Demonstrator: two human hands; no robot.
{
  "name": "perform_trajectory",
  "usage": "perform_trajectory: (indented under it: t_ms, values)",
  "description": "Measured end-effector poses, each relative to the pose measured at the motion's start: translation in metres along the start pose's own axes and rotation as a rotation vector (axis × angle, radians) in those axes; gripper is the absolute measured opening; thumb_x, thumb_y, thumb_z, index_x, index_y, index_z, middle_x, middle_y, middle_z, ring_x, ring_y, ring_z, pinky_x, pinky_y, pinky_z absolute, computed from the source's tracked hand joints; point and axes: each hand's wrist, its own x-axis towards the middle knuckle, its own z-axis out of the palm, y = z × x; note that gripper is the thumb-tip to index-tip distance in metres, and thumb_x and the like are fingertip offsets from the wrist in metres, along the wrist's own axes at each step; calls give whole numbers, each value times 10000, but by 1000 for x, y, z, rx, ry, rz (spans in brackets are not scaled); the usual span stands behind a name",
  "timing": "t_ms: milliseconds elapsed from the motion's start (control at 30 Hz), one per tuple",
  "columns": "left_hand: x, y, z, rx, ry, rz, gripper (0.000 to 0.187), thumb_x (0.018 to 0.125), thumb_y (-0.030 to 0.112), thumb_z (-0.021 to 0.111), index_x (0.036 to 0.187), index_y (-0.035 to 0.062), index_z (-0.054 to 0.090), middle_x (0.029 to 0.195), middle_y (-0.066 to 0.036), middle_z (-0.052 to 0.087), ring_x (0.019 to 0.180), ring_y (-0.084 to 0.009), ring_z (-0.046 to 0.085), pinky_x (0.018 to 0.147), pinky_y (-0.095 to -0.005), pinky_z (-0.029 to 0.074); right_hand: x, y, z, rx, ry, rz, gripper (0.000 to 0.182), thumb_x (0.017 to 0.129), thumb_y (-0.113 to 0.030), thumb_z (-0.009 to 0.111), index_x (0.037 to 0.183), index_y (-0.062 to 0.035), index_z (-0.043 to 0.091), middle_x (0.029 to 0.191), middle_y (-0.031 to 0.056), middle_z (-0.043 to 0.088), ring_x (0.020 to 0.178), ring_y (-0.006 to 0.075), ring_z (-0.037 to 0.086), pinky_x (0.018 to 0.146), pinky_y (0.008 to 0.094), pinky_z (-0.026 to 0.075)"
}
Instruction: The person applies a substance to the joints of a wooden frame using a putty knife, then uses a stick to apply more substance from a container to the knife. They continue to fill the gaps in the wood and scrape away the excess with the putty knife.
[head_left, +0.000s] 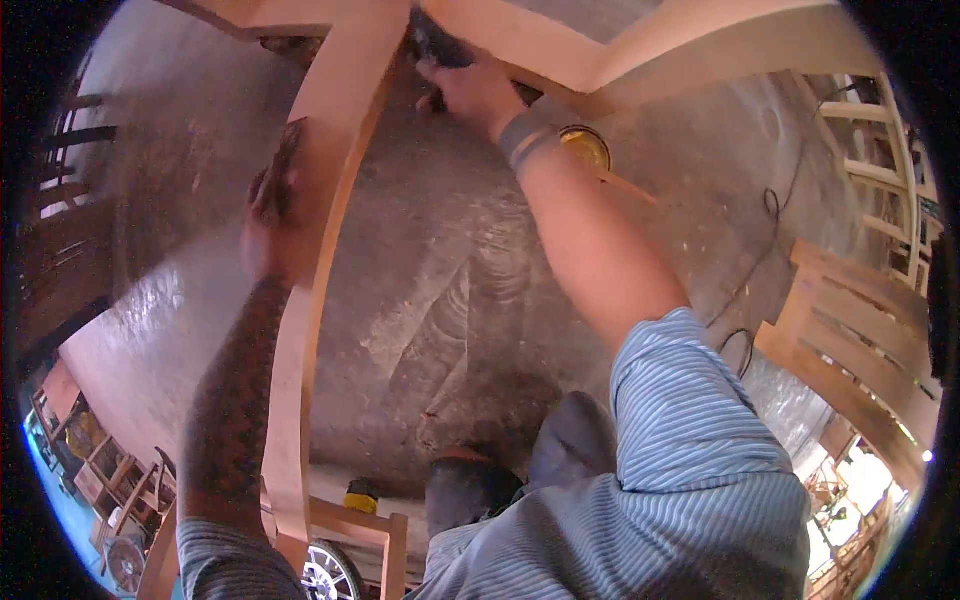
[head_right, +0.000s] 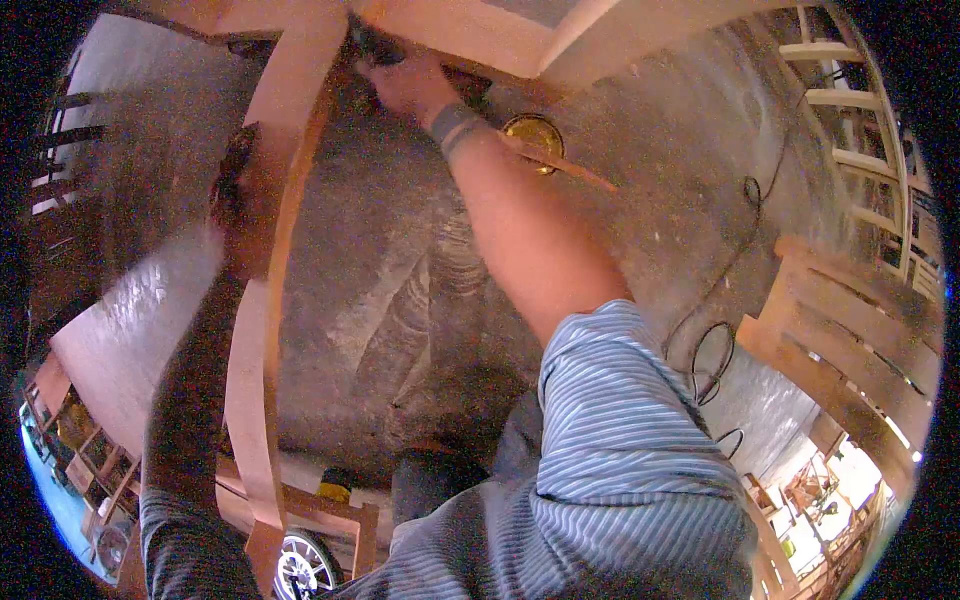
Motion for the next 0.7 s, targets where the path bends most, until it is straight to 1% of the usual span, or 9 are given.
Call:
perform_trajectory:
  t_ms: [33,67,100,167,333,467,567,667,700]
  values:
    - [-10,32,-8,-7,-8,-62,431,1074,335,528,1420,83,569,1404,-81,601,1298,-235,549,1094,-376,414,-10,0,9,28,0,-5,409,1023,-297,609,1369,-78,615,1272,168,672,1113,331,654,948,409,525]
    - [-16,52,-11,-16,-16,-124,434,1081,308,538,1435,57,549,1425,-57,589,1322,-187,523,1138,-346,376,-19,0,9,-34,12,42,436,1016,-338,616,1369,-83,622,1328,186,653,1191,349,632,1035,414,493]
    - [-15,47,-12,24,-7,-31,427,1074,343,531,1407,79,576,1382,-84,614,1263,-225,569,1066,-367,423,-28,-8,9,-95,21,89,464,1009,-380,624,1369,-87,629,1384,203,634,1269,367,611,1122,420,461]
    - [-8,33,-16,92,21,105,424,1064,396,523,1362,110,620,1313,-124,655,1170,-282,639,957,-397,494,-38,5,4,-23,-51,88,490,992,-389,651,1365,-72,629,1329,199,667,1211,364,646,1094,417,486]
    - [-14,38,-17,215,123,81,416,1059,419,532,1319,117,652,1255,-141,685,1108,-301,677,909,-398,523,-8,-35,-55,225,93,198,320,1027,-205,627,1286,-18,602,1072,159,735,762,261,747,660,396,634]
    - [-24,77,-21,174,120,0,438,1053,443,542,1284,93,669,1222,-148,702,1103,-312,682,921,-401,521,32,-83,-72,501,207,433,208,1057,-197,575,1131,-28,672,903,144,712,718,280,691,619,464,591]
    - [-23,73,-16,120,127,-40,463,1049,463,541,1266,77,677,1217,-153,708,1116,-325,681,939,-418,516,56,-81,-74,500,170,367,214,1051,-198,591,1105,-11,678,873,136,698,724,269,670,635,440,550]
    - [-20,70,-20,198,107,-2,481,1045,476,544,1274,75,677,1232,-155,705,1135,-333,676,955,-433,510,115,17,-87,-189,164,-19,212,1041,-179,595,1092,2,691,885,134,697,742,271,654,673,433,528]
    - [-20,76,-20,168,121,9,480,1046,474,542,1279,77,676,1236,-157,703,1136,-337,675,954,-434,510,112,12,-86,-178,135,-12,228,1045,-192,588,1123,-2,688,910,150,703,760,278,656,695,441,529]
